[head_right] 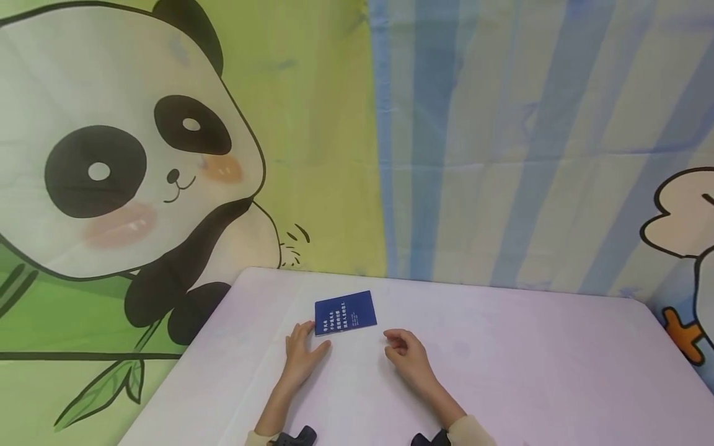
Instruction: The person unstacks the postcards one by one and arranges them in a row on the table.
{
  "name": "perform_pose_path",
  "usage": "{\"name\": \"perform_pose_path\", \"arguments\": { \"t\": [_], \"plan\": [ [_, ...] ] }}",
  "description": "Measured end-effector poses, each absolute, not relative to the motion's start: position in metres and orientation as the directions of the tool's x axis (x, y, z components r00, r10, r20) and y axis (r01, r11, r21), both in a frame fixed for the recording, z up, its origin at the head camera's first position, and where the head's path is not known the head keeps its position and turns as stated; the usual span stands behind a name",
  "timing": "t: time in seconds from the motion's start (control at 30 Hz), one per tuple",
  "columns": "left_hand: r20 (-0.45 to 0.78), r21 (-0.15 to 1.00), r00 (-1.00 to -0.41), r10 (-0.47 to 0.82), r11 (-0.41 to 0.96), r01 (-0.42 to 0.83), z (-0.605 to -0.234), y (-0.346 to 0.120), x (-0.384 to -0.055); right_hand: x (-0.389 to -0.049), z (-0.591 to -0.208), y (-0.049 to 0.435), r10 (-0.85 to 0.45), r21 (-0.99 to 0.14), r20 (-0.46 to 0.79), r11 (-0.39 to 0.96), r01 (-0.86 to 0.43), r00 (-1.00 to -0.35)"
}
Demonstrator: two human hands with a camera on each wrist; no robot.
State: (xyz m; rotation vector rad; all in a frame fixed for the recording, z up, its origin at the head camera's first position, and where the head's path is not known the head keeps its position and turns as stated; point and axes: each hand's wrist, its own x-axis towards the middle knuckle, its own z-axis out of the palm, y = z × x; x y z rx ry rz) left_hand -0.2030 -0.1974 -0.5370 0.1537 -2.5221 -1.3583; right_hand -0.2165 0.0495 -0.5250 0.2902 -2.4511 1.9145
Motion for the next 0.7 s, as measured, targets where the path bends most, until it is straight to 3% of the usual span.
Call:
{"name": "perform_pose_path", "arguments": {
  "t": [0.27,0.7],
  "plan": [
    [0.200,0.823,-0.955,-0.217,0.566,0.044,-0.536,-0.198,-0.203,-0.236,-0.527,0.032,-0.150,-0.954,0.124,0.253,-0.159,-0.981],
    [0.188,0.823,-0.959,-0.212,0.567,0.036,-0.536,-0.196,-0.202,-0.257,-0.520,0.010,-0.165,-0.898,0.067,0.420,-0.131,-0.984]
  ]
}}
